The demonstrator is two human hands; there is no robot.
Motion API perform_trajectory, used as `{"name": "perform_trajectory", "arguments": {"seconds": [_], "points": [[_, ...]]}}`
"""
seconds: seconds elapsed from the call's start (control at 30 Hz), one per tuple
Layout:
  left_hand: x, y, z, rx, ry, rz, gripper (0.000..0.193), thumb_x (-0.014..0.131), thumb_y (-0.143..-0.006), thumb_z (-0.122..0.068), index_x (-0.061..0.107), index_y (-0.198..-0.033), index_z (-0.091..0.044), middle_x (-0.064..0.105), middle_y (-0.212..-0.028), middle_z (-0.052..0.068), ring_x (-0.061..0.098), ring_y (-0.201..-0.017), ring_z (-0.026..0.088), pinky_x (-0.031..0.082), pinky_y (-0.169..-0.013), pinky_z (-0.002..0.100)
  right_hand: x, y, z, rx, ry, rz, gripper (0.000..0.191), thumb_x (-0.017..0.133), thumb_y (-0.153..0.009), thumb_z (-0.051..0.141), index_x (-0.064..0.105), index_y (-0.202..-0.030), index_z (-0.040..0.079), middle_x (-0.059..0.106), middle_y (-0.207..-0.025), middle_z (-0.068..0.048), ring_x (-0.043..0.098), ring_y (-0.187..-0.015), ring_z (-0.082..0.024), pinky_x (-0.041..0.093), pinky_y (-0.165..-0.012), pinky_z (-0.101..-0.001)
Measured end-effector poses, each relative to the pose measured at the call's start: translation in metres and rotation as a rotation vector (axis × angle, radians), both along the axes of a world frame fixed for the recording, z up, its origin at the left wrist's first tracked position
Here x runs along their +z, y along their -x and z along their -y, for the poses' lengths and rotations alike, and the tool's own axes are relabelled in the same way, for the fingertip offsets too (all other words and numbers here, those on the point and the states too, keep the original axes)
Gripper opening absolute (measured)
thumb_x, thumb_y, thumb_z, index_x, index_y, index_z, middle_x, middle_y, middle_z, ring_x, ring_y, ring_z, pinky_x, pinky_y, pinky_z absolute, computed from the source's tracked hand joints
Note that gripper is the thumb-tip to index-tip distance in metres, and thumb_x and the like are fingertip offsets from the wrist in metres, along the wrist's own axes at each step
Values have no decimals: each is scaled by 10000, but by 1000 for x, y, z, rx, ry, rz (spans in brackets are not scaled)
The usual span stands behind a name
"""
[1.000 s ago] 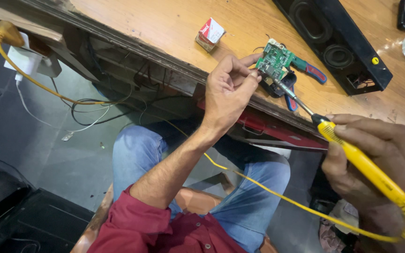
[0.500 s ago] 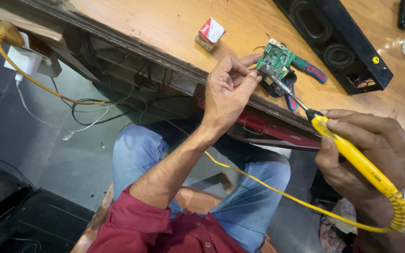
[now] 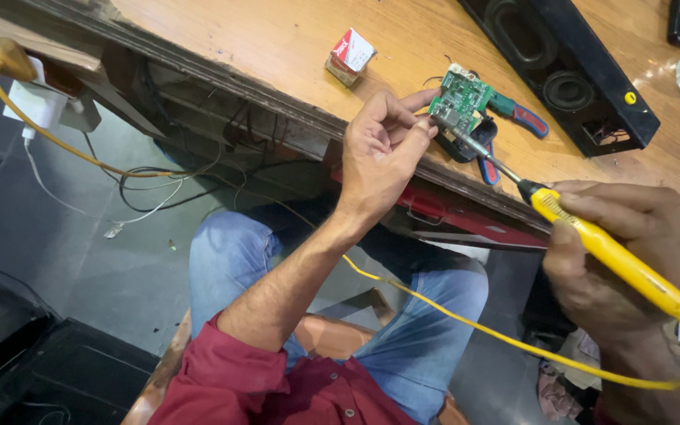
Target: The person uses a soldering iron and solder wire to attach a red wire to a small green circuit board. They tin the wire, apply solder to the board, and inspect the joint.
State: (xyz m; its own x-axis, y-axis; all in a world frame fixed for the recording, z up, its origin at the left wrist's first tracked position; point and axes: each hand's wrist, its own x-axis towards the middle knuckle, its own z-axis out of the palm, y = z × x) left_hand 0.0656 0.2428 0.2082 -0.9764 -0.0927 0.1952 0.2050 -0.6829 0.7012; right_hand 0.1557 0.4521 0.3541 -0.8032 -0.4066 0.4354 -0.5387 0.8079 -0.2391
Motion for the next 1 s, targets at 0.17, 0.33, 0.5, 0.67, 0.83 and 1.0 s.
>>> {"name": "perform_trajectory", "arguments": {"seconds": [0.17, 0.33, 0.5, 0.67, 0.83, 1.0], "points": [[0, 0, 1, -9, -19, -3, 140, 564, -1021, 95, 466, -978, 6, 592, -1415, 337, 673, -1160, 166, 589, -988, 264, -10, -8, -11, -215, 173, 172, 191, 669, -1023, 78, 680, -1139, -73, 684, -1100, -171, 653, -783, -176, 522, -695, -238], [-1, 0, 0, -1, 1, -2, 146, 571, -1015, 111, 473, -980, 9, 597, -1418, 336, 670, -1156, 161, 575, -975, 253, -9, -10, -14, -99, 79, 77, 158, 688, -1089, 76, 678, -1165, -61, 676, -1119, -175, 669, -912, -197, 553, -815, -237], [0, -1, 1, -2, -3, -11, 150, 574, -1021, 109, 473, -976, 7, 607, -1410, 330, 677, -1149, 160, 585, -987, 262, -7, -12, -7, -62, 45, -16, 154, 687, -1064, 70, 697, -1168, -43, 671, -1108, -168, 645, -901, -195, 522, -815, -240], [0, -1, 2, -8, 6, -10, 149, 572, -1025, 103, 471, -978, 5, 612, -1407, 322, 676, -1144, 153, 588, -984, 262, -7, -14, -4, -83, 23, -58, 170, 680, -1071, 97, 709, -1177, -34, 668, -1088, -160, 635, -905, -201, 504, -830, -245], [0, 0, 1, -5, 7, -6, 140, 577, -1021, 99, 476, -980, 11, 610, -1409, 325, 671, -1145, 154, 588, -988, 267, -8, -15, -6, -38, 43, -114, 160, 673, -1111, 128, 665, -1131, -31, 694, -1101, -144, 655, -932, -207, 525, -853, -256], [0, -1, 3, -21, -12, -9, 143, 576, -1033, 93, 474, -976, 10, 612, -1407, 322, 671, -1158, 156, 587, -1002, 275, -28, -22, -30, -94, 400, -162, 241, 664, -1129, 236, 642, -1109, -3, 660, -1062, -132, 683, -874, -187, 581, -788, -271]]}}
